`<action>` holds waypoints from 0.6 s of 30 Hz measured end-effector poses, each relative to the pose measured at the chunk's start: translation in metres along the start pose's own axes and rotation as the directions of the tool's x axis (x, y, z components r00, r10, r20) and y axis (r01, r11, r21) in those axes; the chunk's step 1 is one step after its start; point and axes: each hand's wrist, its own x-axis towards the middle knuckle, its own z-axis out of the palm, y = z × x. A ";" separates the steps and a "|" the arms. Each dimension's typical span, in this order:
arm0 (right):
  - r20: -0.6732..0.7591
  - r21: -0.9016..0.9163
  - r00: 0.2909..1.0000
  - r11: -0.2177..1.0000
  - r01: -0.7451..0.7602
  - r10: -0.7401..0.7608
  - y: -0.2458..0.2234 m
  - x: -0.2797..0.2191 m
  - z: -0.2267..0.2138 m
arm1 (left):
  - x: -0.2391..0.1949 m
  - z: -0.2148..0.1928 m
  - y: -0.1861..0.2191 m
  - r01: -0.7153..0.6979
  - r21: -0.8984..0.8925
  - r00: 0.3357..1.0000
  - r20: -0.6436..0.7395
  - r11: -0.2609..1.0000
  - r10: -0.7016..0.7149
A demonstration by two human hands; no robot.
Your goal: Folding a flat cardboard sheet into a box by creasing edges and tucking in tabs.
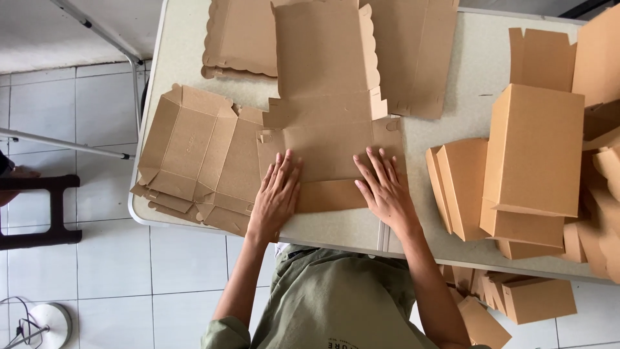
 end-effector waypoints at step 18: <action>-0.200 0.046 0.978 0.996 0.074 -0.064 0.009 -0.016 0.001 | -0.020 0.013 -0.013 -0.234 -0.014 0.972 0.000 0.972 0.234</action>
